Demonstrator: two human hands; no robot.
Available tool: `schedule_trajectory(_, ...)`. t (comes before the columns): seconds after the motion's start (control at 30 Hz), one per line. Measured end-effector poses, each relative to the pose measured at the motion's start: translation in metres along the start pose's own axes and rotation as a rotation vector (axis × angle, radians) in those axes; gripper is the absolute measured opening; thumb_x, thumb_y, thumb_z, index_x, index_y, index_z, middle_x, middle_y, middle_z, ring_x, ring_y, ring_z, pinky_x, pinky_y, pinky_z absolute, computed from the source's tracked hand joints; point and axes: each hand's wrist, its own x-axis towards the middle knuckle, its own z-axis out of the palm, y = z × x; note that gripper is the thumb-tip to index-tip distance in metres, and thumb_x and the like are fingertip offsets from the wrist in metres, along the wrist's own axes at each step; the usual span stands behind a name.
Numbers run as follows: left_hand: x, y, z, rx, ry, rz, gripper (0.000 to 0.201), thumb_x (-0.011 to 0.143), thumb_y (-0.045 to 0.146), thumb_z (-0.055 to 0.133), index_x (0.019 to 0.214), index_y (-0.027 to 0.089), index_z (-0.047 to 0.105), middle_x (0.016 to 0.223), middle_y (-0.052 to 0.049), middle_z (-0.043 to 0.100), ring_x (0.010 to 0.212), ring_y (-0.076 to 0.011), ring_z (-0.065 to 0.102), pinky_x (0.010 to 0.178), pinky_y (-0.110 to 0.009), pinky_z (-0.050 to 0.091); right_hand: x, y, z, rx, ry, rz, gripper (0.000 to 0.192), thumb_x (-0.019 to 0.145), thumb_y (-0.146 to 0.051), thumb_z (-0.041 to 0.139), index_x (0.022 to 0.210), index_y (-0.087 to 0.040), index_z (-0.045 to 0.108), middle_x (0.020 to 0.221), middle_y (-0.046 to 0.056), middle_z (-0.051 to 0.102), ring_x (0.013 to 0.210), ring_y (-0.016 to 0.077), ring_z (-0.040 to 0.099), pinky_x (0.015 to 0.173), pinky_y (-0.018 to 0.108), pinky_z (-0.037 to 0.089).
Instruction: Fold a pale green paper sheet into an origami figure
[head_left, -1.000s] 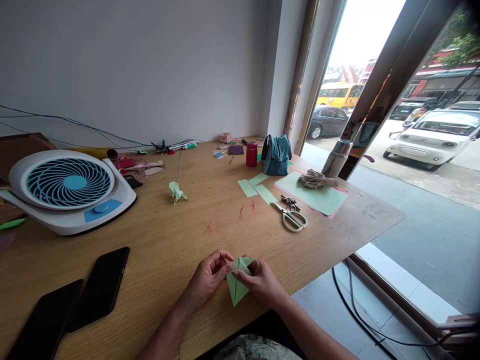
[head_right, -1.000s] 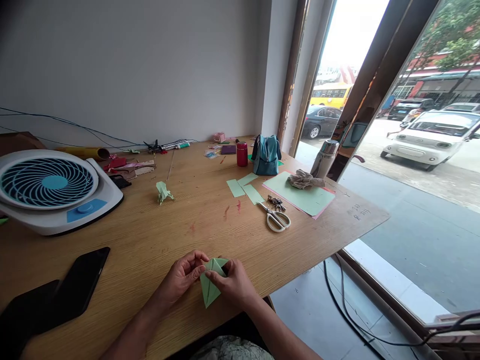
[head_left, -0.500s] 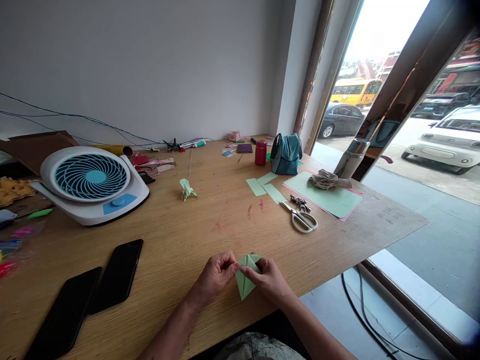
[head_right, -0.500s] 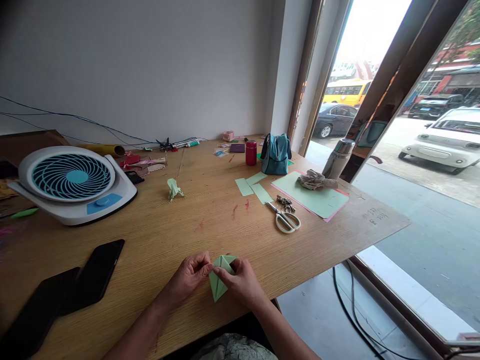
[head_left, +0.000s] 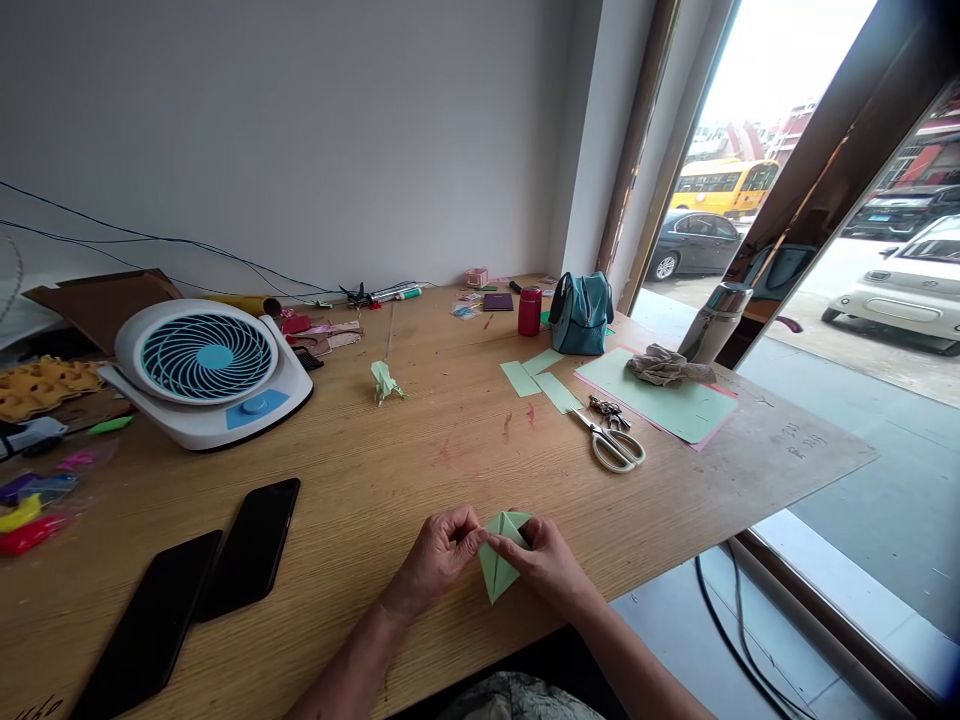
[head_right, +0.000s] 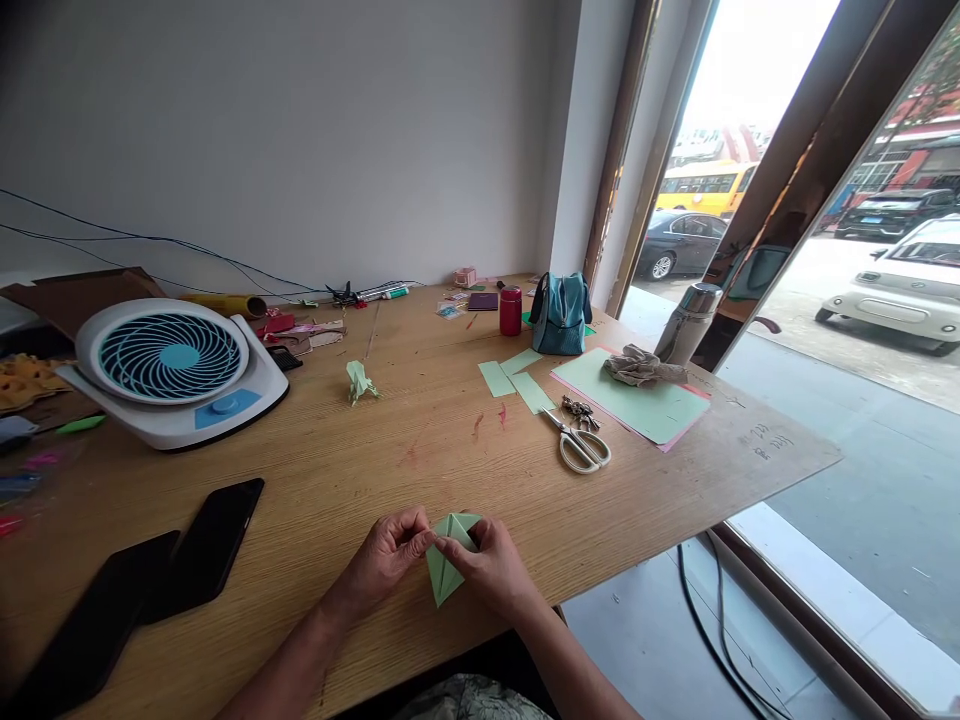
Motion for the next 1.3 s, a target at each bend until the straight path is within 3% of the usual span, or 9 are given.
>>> schedule_trajectory(0.23,0.0005,0.0015,0.0008,-0.026,-0.022,-0.020,0.035,0.092,0.043,0.052,0.069,0.017,0.048,0.065,0.003,0.040,0.064,-0.0115,0.036,0.060,-0.024,0.031,0.0003,0.0026,0.0007,0.057,0.044,-0.030,0.042,0.080,-0.051,0.066,0.061,-0.019,0.046,0.059,-0.004,0.037,0.055,0.0097,0.033,0.049,0.023,0.028)
schedule_trajectory(0.43,-0.0007,0.0017,-0.0009,0.024,-0.009,0.022,0.032,0.092,0.037,0.053,0.067,0.018,0.044,0.066,0.003,0.040,0.064,-0.0112,0.036,0.059,-0.024,0.030,0.0007,-0.0008,-0.0006,0.085,-0.040,-0.010,0.041,0.076,-0.051,0.071,0.062,-0.018,0.050,0.060,-0.004,0.041,0.056,0.0100,0.035,0.051,0.023,0.031)
schedule_trajectory(0.6,0.0000,-0.0008,0.0013,0.015,0.005,0.002,0.032,0.092,0.038,0.052,0.068,0.017,0.046,0.064,0.004,0.040,0.062,-0.0109,0.035,0.058,-0.024,0.030,0.0002,0.0024,0.0016,0.064,0.044,-0.028,0.043,0.077,-0.053,0.069,0.062,-0.019,0.048,0.059,-0.004,0.042,0.055,0.0106,0.037,0.050,0.024,0.031)
schedule_trajectory(0.9,0.0011,-0.0021,0.0023,0.045,0.037,0.015,0.034,0.090,0.038,0.054,0.065,0.017,0.044,0.063,0.004,0.040,0.061,-0.0105,0.035,0.058,-0.023,0.030,-0.0009,0.0011,-0.0004,0.018,0.019,-0.052,0.045,0.079,-0.054,0.067,0.059,-0.019,0.045,0.058,-0.004,0.041,0.054,0.0096,0.034,0.049,0.023,0.030)
schedule_trajectory(1.1,0.0018,-0.0042,0.0040,-0.033,-0.031,-0.031,0.033,0.091,0.042,0.053,0.070,0.017,0.049,0.065,0.004,0.040,0.062,-0.0104,0.035,0.058,-0.023,0.030,0.0016,0.0013,0.0011,0.111,0.067,-0.051,0.048,0.076,-0.058,0.068,0.061,-0.019,0.047,0.056,-0.004,0.041,0.054,0.0099,0.036,0.050,0.023,0.031)
schedule_trajectory(1.3,0.0001,-0.0001,0.0024,-0.063,-0.023,-0.028,0.033,0.089,0.039,0.053,0.065,0.018,0.041,0.062,0.005,0.036,0.061,-0.0099,0.033,0.057,-0.023,0.029,-0.0010,-0.0019,-0.0051,0.206,-0.057,0.034,0.045,0.073,-0.058,0.073,0.070,-0.017,0.055,0.063,-0.002,0.052,0.058,0.0121,0.046,0.054,0.024,0.038)
